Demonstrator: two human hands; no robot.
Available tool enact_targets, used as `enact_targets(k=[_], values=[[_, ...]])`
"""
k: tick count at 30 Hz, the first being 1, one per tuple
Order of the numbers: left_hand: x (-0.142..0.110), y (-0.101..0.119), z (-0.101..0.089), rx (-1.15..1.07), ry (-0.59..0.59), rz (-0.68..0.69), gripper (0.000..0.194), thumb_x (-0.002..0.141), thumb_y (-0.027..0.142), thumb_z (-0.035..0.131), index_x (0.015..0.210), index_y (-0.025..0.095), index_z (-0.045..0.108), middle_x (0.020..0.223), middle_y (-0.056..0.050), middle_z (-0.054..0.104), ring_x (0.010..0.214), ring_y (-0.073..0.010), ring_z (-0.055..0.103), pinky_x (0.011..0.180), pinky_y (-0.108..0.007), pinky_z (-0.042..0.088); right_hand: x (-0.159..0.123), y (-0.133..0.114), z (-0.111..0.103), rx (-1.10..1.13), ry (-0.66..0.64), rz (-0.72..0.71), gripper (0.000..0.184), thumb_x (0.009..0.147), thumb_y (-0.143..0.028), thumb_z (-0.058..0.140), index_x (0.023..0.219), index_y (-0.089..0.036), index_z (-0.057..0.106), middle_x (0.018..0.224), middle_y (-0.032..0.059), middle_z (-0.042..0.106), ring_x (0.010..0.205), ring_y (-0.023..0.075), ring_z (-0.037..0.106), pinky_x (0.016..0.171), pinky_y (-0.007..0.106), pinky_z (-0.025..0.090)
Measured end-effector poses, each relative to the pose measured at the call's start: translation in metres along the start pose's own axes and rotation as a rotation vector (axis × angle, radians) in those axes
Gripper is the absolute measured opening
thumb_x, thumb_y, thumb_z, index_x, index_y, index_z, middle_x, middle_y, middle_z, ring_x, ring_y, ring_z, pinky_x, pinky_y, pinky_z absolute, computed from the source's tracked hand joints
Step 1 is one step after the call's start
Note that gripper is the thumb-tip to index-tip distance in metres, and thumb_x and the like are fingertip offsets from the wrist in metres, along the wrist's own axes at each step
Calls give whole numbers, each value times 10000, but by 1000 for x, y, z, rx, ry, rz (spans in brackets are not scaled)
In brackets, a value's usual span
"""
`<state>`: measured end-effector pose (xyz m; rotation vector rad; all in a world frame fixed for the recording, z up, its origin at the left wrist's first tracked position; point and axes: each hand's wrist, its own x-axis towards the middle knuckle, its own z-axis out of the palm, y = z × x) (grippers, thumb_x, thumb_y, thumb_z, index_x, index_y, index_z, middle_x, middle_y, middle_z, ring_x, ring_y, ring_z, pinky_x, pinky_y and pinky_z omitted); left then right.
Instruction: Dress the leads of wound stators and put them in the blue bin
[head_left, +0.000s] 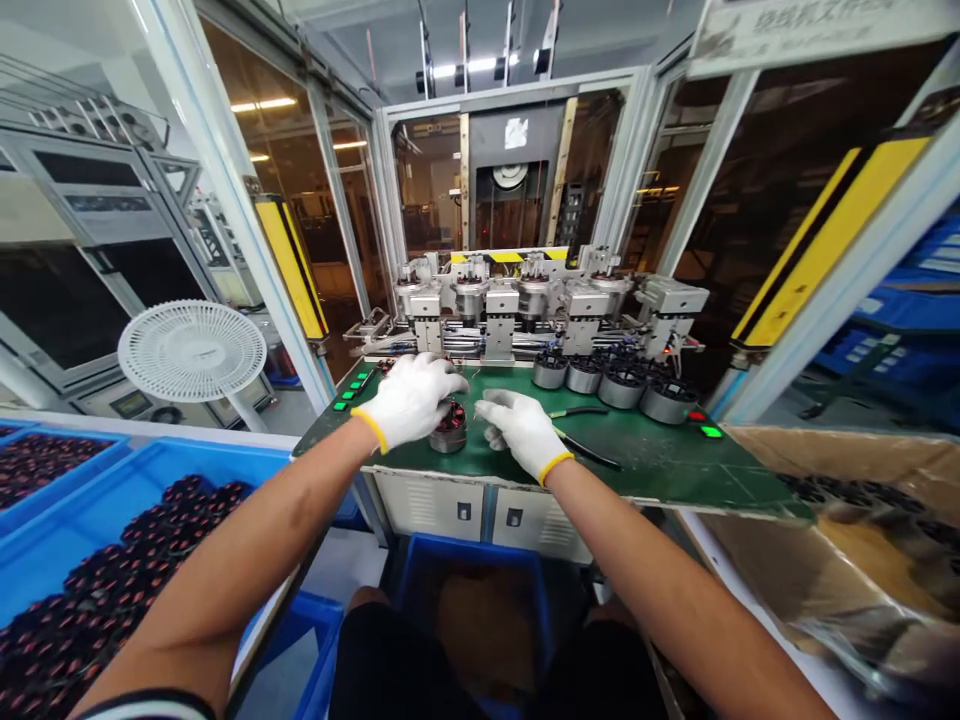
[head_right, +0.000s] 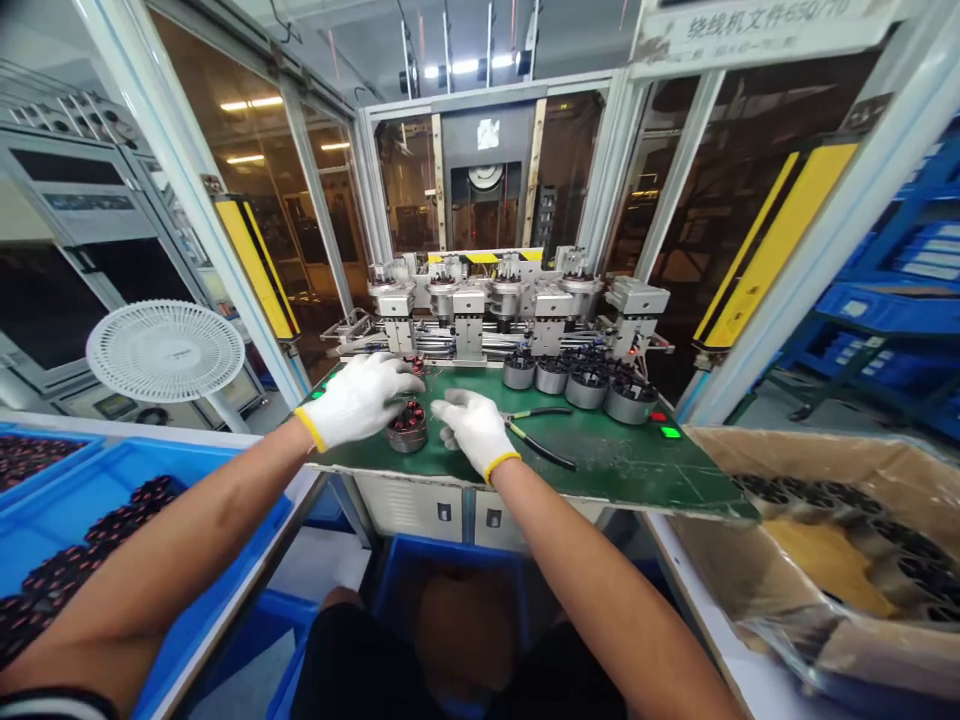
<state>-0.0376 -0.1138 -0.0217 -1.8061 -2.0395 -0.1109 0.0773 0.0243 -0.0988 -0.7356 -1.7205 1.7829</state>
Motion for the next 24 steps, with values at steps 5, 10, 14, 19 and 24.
enact_targets(k=[5,10,14,19,24], values=[[33,-22,15,-166,-370,85,317,724,253,580,1016,312,689,1002,26,718,892,-178,640,675,-240,439,-11,6,8,6,-211,10,472,678,-205,617,1134,-107,550,550,-49,509,421,92,449,351,182,352],[28,-31,25,-228,-341,-50,305,703,327,589,984,296,700,971,32,727,851,-162,649,608,-207,420,-11,-1,-37,17,-193,-111,569,678,-279,627,1211,-128,498,556,-83,452,419,74,394,377,178,301],[22,-28,22,-258,-338,-182,290,671,354,602,933,297,711,928,18,730,824,-174,656,623,-216,448,12,-18,-64,-42,-16,-143,512,678,-240,576,1172,-120,513,588,-67,463,401,61,336,392,193,266],[18,-12,21,-177,-305,-390,290,632,378,614,863,240,722,886,-73,727,831,-256,673,680,-302,501,18,-39,-57,-551,344,-262,404,768,-289,591,1158,-185,573,857,51,639,674,160,574,625,276,459],[14,1,26,-96,-256,-555,321,651,371,578,871,177,709,892,-168,706,863,-325,674,676,-371,521,-10,-28,-11,-837,144,-462,359,811,-334,603,1163,-263,599,1058,33,680,937,205,616,817,294,467]])
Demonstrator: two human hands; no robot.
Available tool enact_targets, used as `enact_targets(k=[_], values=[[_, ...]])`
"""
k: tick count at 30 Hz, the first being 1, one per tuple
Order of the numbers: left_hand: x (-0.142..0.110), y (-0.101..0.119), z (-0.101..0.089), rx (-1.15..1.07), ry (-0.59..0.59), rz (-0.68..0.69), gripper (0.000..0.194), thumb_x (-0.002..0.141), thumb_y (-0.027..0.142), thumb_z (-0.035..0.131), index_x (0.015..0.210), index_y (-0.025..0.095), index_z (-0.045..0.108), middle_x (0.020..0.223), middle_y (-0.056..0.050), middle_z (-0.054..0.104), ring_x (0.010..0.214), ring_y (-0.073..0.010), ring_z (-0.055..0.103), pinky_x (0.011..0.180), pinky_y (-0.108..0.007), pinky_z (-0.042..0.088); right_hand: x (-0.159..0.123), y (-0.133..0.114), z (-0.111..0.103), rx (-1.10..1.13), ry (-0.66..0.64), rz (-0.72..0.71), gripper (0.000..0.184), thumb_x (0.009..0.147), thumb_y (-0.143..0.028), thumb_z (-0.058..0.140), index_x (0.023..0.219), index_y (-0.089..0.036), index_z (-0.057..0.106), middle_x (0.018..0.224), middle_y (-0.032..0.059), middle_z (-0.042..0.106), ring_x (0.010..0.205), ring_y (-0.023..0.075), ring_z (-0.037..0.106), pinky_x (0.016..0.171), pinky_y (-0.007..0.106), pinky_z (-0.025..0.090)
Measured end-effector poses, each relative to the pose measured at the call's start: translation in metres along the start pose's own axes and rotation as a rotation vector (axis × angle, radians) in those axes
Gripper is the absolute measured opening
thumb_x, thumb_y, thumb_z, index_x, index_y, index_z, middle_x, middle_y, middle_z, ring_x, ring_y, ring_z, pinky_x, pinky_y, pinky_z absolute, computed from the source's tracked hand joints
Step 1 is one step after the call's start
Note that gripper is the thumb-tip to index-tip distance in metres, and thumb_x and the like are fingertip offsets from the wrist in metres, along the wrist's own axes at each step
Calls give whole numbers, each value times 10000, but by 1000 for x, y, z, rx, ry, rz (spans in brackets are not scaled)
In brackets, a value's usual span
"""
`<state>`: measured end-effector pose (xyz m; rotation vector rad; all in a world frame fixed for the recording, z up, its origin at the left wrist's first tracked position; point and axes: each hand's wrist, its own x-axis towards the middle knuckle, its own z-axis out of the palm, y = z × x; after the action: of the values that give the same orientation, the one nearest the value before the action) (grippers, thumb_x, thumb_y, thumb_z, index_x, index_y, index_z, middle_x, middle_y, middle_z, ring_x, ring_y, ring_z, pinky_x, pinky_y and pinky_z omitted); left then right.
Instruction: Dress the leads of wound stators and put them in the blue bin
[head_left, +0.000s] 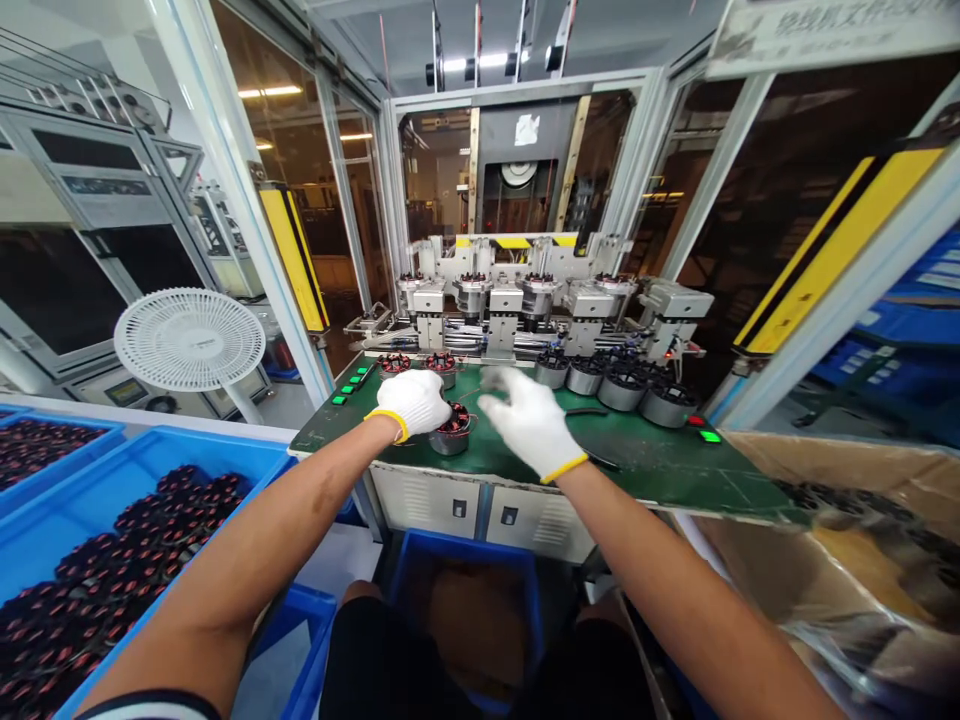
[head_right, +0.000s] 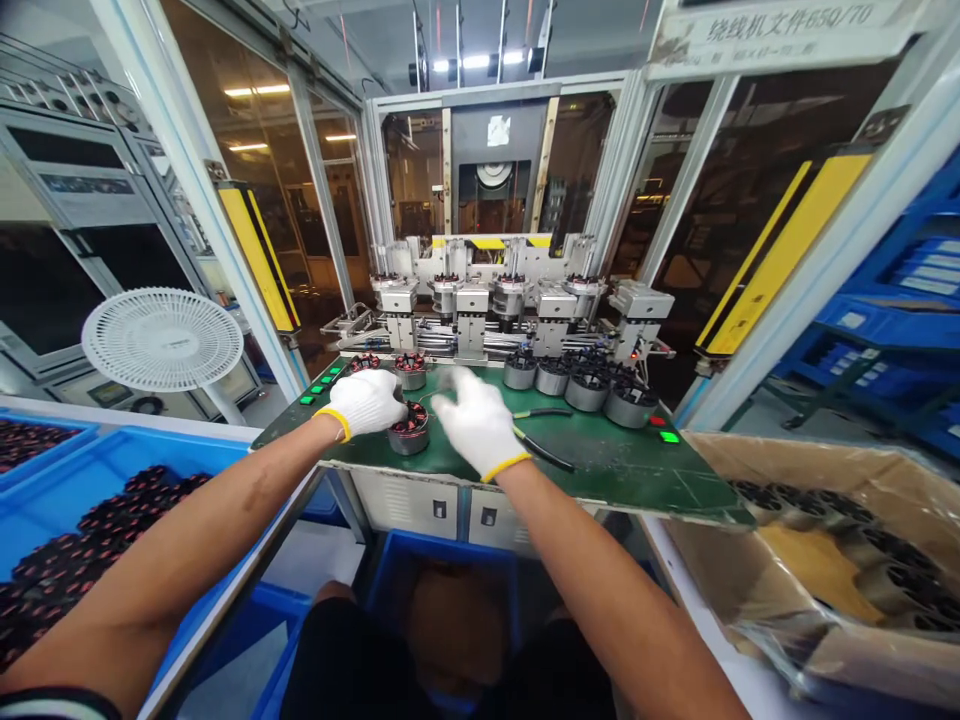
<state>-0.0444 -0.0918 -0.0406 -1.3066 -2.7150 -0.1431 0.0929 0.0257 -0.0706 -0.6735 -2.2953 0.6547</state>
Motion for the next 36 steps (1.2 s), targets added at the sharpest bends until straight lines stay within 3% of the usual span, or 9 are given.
enact_targets(k=[5,11,17,21,25,27,31,33,36], values=[[-4,0,2,-29,7,-37,300,656,370,570,858,191,701,890,-151,708,876,-318,671,694,-375,523,-15,-4,29,-224,-226,-75,336,844,-227,523,1165,-232,622,1064,58,683,986,209,617,792,259,455],[-5,-3,6,-85,4,-28,296,672,395,570,862,206,695,923,-121,704,895,-303,662,702,-356,511,-21,25,11,-838,-184,-262,314,904,-180,368,1075,-189,631,878,122,658,813,278,635,676,341,423],[-12,-11,-4,-87,-15,-11,311,739,462,543,857,222,701,915,-111,700,888,-305,655,716,-371,499,-22,33,9,-949,-270,-263,286,933,-238,363,1100,-229,594,906,106,649,766,255,640,615,300,410],[-35,-15,-20,-85,134,175,486,743,639,533,1054,294,673,975,-72,681,936,-306,623,766,-388,483,-21,32,15,-909,-265,-240,282,953,-276,355,1082,-232,602,918,97,656,791,238,642,629,280,406],[-51,-16,-13,-99,158,507,272,775,423,615,988,277,702,969,-67,672,999,-276,594,895,-398,446,-22,35,16,-911,-226,-262,288,952,-272,362,1100,-249,607,916,81,663,782,238,640,615,280,391],[-49,-28,-1,-325,238,381,212,835,342,551,953,264,708,967,-54,687,1000,-243,602,920,-383,450,-21,36,16,-904,-217,-269,289,947,-275,378,1123,-258,607,926,71,667,773,233,638,612,280,388],[-30,-64,35,-1170,311,-339,270,728,378,667,915,184,693,819,-33,711,765,-168,653,750,-295,542,-20,37,17,-898,-231,-268,301,953,-295,378,1147,-263,607,943,67,672,767,222,637,619,277,389],[-20,-78,54,-1309,256,-475,279,669,352,704,852,143,683,705,-35,689,612,-138,637,645,-281,560,-19,36,17,-908,-245,-275,310,962,-304,361,1139,-262,612,938,66,674,759,221,639,609,277,386],[-12,-90,69,-1335,194,-483,253,606,317,738,774,136,685,641,-34,675,534,-125,623,583,-269,562,-18,38,18,-925,-251,-281,318,970,-311,347,1138,-262,613,938,61,674,754,223,641,591,281,381]])
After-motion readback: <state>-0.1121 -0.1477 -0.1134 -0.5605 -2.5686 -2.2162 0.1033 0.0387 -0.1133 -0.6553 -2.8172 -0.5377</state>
